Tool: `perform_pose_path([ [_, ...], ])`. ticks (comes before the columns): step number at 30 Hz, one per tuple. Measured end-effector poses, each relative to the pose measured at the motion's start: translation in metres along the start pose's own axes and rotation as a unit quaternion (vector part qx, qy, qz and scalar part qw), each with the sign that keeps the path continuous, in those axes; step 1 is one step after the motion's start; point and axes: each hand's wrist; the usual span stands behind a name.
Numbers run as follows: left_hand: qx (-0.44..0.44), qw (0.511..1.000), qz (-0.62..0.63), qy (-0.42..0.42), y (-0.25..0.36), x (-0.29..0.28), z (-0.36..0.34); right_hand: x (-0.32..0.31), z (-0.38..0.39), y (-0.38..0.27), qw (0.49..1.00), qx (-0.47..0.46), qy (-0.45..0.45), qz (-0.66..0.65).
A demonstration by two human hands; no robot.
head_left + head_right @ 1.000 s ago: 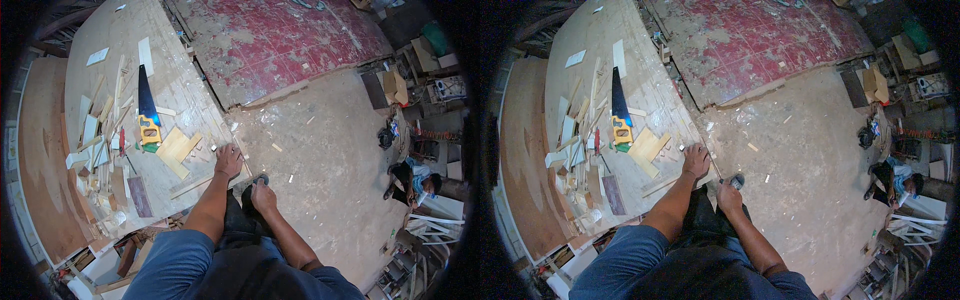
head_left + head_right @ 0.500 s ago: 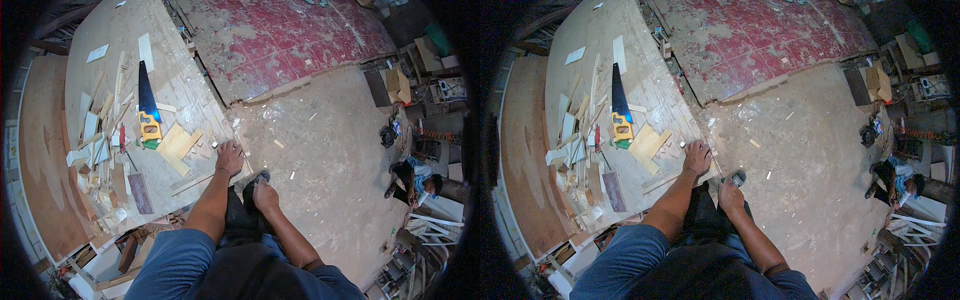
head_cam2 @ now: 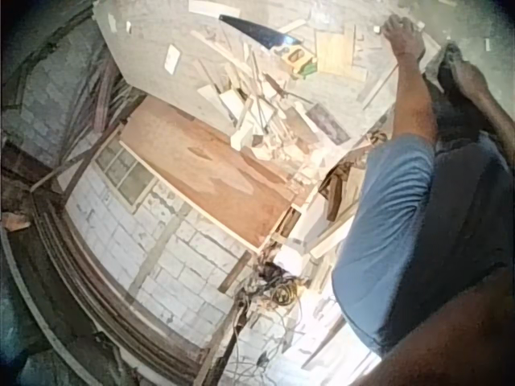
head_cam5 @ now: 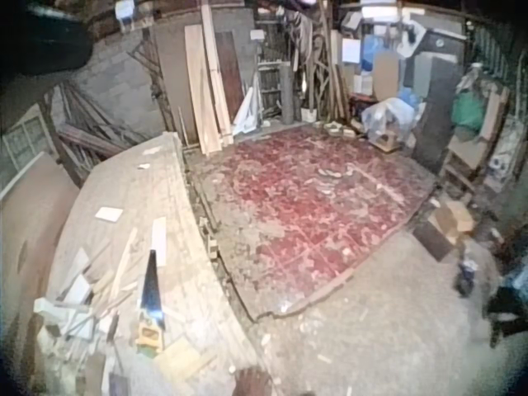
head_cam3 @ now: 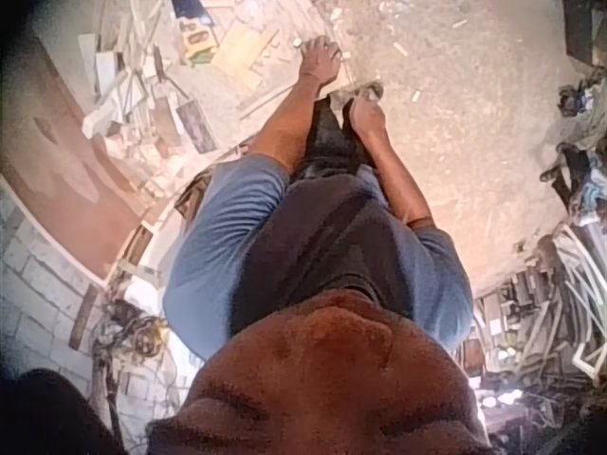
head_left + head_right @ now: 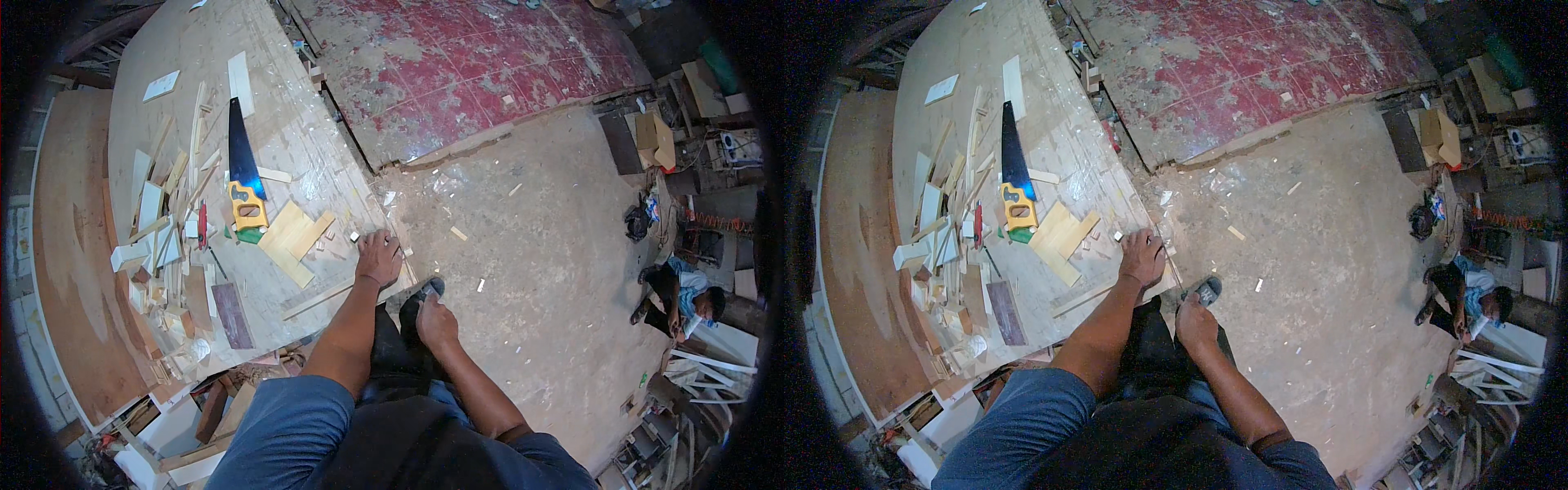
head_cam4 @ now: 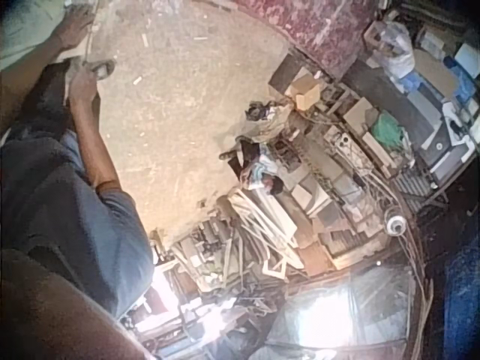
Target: The person cuts small wooden pieces on a workbench using a handheld saw blade.
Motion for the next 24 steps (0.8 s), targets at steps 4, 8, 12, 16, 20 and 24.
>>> perform_pose_path([
  [4, -0.001, 1.000, -0.001, -0.001, -0.0008, -0.0003, -0.0002, -0.0004, -0.0009, -0.0040, 1.000, 0.015, -0.004, 0.013],
  [8, 0.003, 1.000, 0.005, 0.002, 0.0000, 0.0007, -0.0002, 0.0073, -0.0066, 0.0020, 1.000, 0.011, -0.001, 0.002],
  [12, -0.004, 1.000, -0.006, 0.002, -0.0012, 0.0023, -0.0005, 0.0053, -0.0056, -0.0008, 1.000, 0.012, -0.009, 0.001],
  [16, -0.018, 1.000, 0.000, -0.021, -0.0002, 0.0014, -0.0011, 0.0046, -0.0066, -0.0002, 1.000, 0.016, -0.014, -0.003],
  [20, 0.003, 1.000, 0.010, 0.002, -0.0002, -0.0004, -0.0021, 0.0026, -0.0053, -0.0032, 1.000, 0.021, -0.012, -0.001],
  [24, -0.014, 1.000, -0.009, -0.018, 0.0009, -0.0008, -0.0025, 0.0014, -0.0054, -0.0049, 0.999, 0.021, -0.024, -0.003],
])
Point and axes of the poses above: each hand's wrist, its own z-axis away from the middle knuckle, its own x-axis out of the palm, y = z × x, and after that the axes turned 10 degrees about -y, right-handed
